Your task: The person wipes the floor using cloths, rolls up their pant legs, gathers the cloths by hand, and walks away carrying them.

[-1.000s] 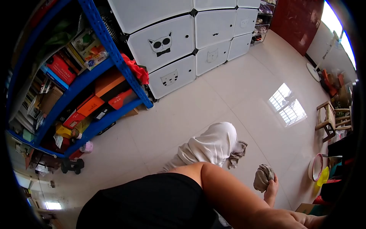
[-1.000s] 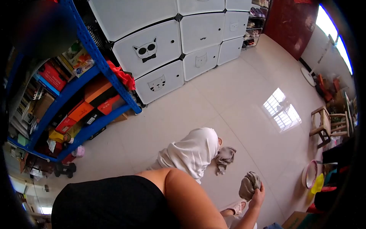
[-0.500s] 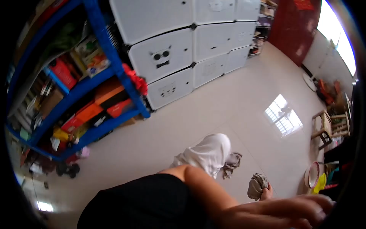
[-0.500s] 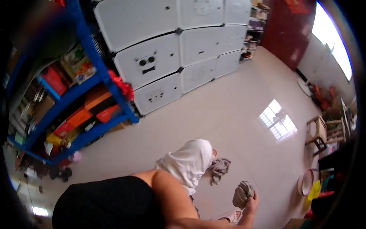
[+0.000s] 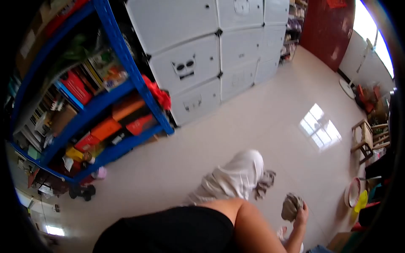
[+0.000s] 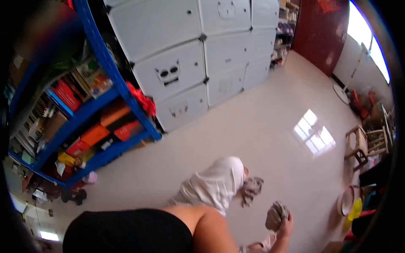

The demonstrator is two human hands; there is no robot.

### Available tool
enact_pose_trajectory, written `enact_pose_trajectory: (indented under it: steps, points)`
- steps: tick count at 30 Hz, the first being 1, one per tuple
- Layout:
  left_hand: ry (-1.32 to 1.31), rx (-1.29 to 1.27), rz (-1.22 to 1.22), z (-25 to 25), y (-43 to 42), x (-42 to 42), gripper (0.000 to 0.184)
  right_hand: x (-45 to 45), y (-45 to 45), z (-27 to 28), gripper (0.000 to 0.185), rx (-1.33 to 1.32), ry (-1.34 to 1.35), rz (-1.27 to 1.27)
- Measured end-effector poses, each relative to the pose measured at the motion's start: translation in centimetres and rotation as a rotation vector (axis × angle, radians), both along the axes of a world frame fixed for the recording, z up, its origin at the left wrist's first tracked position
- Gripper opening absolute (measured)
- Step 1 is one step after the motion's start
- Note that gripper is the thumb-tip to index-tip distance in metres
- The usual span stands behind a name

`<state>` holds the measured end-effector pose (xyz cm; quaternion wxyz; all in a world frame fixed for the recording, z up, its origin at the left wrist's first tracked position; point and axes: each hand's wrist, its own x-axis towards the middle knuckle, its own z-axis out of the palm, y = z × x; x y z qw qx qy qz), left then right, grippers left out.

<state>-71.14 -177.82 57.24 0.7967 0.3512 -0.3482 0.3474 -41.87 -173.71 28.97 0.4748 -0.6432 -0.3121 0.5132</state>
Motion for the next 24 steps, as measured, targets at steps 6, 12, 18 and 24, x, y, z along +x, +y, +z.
enact_pose_trajectory:
  steps: [6,12,18,24]
  points:
    - [0.148,0.24,-0.475,-3.4,-1.1,3.5,0.027,1.5,-0.5,-1.2,0.041,-0.046,-0.131,-0.038]
    - [0.887,0.435,-0.315,-12.2,6.8,4.4,0.026,0.0,-0.2,0.9,0.048,-0.041,-0.119,-0.164]
    - [1.902,0.398,0.688,-32.6,15.0,2.2,0.012,1.7,0.2,1.5,0.051,-0.092,0.169,-0.24]
    - [2.209,0.819,0.705,-39.0,17.1,3.4,0.043,2.3,5.1,-2.3,0.054,-0.096,0.332,-0.291]
